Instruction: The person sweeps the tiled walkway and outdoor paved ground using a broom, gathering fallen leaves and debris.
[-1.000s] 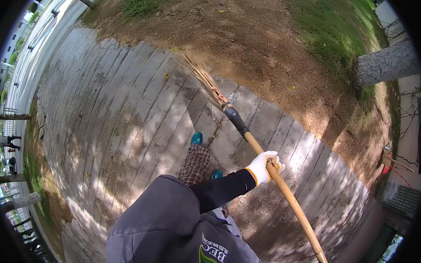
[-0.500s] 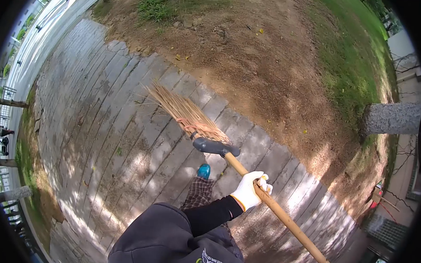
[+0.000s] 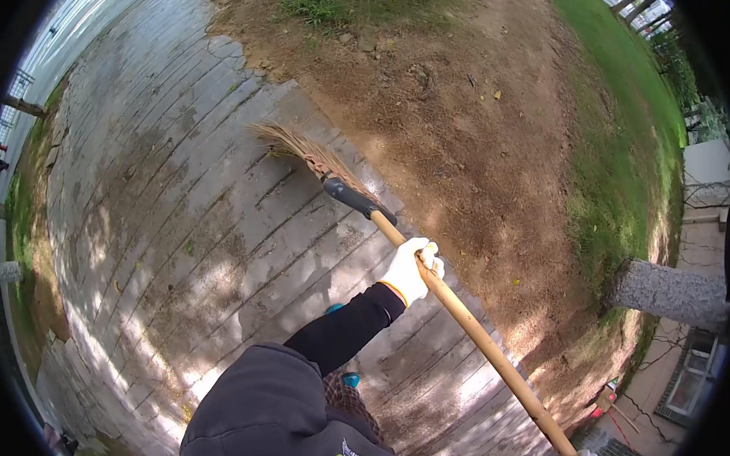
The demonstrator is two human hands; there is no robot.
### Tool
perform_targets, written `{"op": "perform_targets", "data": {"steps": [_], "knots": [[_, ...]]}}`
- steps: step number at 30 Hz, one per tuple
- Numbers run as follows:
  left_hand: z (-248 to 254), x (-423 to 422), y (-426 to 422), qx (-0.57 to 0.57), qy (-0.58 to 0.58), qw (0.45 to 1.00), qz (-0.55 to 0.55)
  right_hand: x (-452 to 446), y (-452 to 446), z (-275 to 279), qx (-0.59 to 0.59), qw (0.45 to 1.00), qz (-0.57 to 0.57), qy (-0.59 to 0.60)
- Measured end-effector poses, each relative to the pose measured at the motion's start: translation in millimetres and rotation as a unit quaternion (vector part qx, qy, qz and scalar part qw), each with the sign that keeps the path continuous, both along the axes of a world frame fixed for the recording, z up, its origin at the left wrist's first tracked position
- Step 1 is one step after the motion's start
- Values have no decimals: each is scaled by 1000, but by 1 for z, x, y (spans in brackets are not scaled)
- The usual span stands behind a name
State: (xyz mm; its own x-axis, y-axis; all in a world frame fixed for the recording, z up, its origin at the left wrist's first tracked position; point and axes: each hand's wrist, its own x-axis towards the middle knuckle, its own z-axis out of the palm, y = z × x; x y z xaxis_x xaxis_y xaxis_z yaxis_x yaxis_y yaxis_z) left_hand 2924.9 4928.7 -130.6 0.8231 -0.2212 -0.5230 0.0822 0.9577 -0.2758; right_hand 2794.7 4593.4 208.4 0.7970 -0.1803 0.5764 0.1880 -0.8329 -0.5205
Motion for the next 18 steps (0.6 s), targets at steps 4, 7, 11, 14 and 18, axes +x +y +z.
{"op": "perform_targets", "data": {"steps": [4,7,11,14,18], "knots": [[44,33,32,-19,-33,998,53,28,9,32,-389,912,-94,-91],[3,50,95,68,-53,986,146,49,94,-12,-498,845,-71,-180],[-64,-59,96,31,52,985,161,34,164,-2,444,767,445,129],[-37,-189,49,-37,149,970,191,11,139,27,529,721,410,177],[13,-309,7,-60,234,960,141,-41,61,34,419,870,179,190]]}}
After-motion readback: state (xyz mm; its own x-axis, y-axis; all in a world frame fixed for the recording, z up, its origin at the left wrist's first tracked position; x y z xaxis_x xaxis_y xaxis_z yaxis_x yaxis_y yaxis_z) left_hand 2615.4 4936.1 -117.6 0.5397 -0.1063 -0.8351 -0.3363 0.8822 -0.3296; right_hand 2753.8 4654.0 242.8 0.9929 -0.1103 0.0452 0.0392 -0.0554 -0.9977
